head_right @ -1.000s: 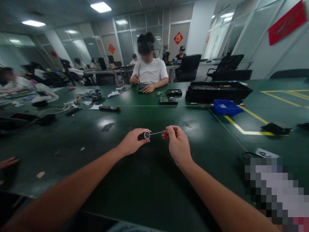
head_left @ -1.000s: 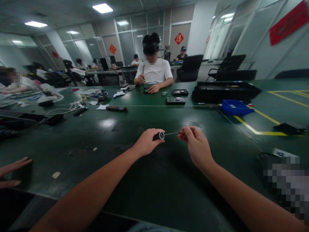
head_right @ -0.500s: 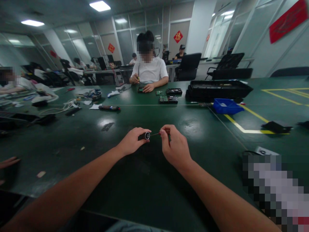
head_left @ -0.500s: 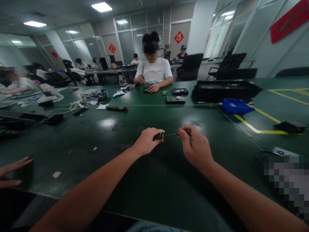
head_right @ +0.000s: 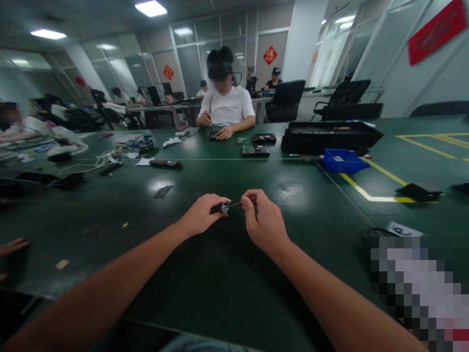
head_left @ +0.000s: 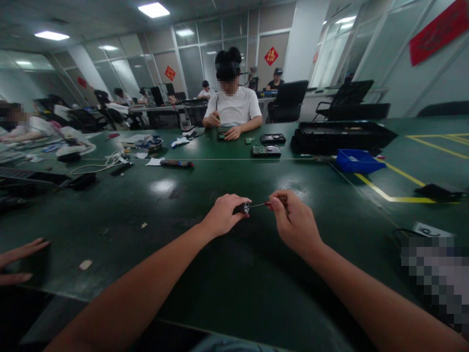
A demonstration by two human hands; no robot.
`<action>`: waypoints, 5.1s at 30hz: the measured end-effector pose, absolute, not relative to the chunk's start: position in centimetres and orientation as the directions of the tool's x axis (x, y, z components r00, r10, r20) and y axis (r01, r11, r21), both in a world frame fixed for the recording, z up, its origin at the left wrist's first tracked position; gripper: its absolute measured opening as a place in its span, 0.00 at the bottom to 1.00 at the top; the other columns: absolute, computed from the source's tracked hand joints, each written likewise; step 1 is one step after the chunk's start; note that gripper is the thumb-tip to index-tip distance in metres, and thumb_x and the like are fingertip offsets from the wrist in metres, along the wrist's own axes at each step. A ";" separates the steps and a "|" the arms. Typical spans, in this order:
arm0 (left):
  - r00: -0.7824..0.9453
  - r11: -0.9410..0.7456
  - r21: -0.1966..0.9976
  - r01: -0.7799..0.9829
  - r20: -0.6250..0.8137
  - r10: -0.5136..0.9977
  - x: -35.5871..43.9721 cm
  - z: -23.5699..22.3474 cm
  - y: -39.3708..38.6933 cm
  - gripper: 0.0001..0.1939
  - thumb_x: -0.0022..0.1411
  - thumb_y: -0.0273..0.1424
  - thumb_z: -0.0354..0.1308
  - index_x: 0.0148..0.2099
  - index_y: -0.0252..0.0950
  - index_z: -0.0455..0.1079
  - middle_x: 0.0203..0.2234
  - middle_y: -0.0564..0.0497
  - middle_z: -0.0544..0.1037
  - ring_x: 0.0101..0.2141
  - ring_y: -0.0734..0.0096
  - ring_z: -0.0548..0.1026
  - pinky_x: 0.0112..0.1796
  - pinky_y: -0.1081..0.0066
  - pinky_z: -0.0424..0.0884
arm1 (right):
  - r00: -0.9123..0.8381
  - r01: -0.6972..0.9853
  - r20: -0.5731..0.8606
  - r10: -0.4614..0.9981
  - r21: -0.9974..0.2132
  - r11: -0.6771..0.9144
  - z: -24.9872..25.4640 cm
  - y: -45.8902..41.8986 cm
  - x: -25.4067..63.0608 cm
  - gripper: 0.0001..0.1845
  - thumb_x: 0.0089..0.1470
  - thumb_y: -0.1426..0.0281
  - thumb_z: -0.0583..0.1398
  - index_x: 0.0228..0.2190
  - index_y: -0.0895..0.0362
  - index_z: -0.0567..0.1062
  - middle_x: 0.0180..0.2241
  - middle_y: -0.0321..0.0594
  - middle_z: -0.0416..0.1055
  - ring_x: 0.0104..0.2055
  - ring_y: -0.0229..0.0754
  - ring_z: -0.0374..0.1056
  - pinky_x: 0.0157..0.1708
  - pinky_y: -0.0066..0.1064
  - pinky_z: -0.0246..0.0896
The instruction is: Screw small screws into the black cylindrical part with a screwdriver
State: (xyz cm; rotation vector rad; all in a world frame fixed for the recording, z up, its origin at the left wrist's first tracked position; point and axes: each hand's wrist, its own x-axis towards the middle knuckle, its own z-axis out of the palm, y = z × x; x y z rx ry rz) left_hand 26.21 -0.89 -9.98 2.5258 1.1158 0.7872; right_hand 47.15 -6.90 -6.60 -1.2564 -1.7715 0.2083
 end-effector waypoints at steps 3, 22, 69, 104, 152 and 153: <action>0.563 -0.668 0.441 0.599 0.362 0.743 26.2 -10.1 -0.8 0.21 0.60 0.32 0.66 0.56 0.41 0.72 0.46 0.49 0.79 0.45 0.60 0.73 0.49 0.60 0.66 | -0.060 0.679 0.584 0.809 -0.570 0.462 -6.4 -6.9 47.1 0.08 0.65 0.66 0.52 0.38 0.56 0.69 0.31 0.41 0.77 0.33 0.43 0.74 0.33 0.32 0.62; 0.368 -0.461 0.744 0.484 0.305 0.878 26.0 -9.5 -0.9 0.18 0.62 0.32 0.63 0.54 0.40 0.71 0.48 0.49 0.78 0.47 0.62 0.75 0.50 0.62 0.69 | 0.066 0.737 0.625 0.778 -0.556 0.384 -6.7 -6.3 47.9 0.12 0.67 0.61 0.51 0.37 0.55 0.70 0.31 0.40 0.73 0.33 0.43 0.71 0.34 0.34 0.60; 0.318 -0.420 0.805 0.420 0.302 0.898 25.5 -9.4 -0.5 0.17 0.63 0.33 0.62 0.54 0.40 0.70 0.46 0.50 0.78 0.46 0.64 0.76 0.49 0.64 0.70 | -0.352 0.925 -0.035 0.935 -0.167 0.342 -6.9 -0.5 45.6 0.10 0.52 0.68 0.63 0.36 0.49 0.84 0.37 0.42 0.81 0.40 0.51 0.76 0.33 0.36 0.66; 0.440 -0.515 0.805 0.294 0.365 0.821 26.3 -9.2 -1.8 0.19 0.62 0.29 0.63 0.55 0.39 0.71 0.49 0.49 0.79 0.50 0.63 0.75 0.53 0.64 0.68 | -0.372 0.749 0.432 0.821 -0.382 0.541 -3.7 -4.5 44.4 0.10 0.55 0.68 0.61 0.39 0.55 0.80 0.37 0.40 0.79 0.33 0.41 0.70 0.34 0.33 0.63; 0.466 -0.560 0.763 0.323 0.387 0.796 25.7 -9.6 -1.5 0.20 0.59 0.34 0.67 0.54 0.40 0.73 0.50 0.49 0.78 0.51 0.61 0.74 0.53 0.62 0.67 | -0.110 0.643 0.291 0.950 -0.708 0.291 -1.5 -4.5 45.6 0.15 0.59 0.66 0.54 0.42 0.58 0.76 0.36 0.44 0.76 0.35 0.45 0.71 0.36 0.36 0.63; 0.463 -0.554 0.767 0.324 0.383 0.800 25.7 -9.6 -1.5 0.20 0.60 0.35 0.66 0.55 0.41 0.72 0.50 0.50 0.78 0.52 0.61 0.74 0.54 0.61 0.67 | -0.108 0.623 0.281 0.953 -0.728 0.286 -1.0 -4.6 46.0 0.17 0.61 0.63 0.54 0.44 0.58 0.76 0.36 0.45 0.77 0.35 0.45 0.71 0.36 0.37 0.64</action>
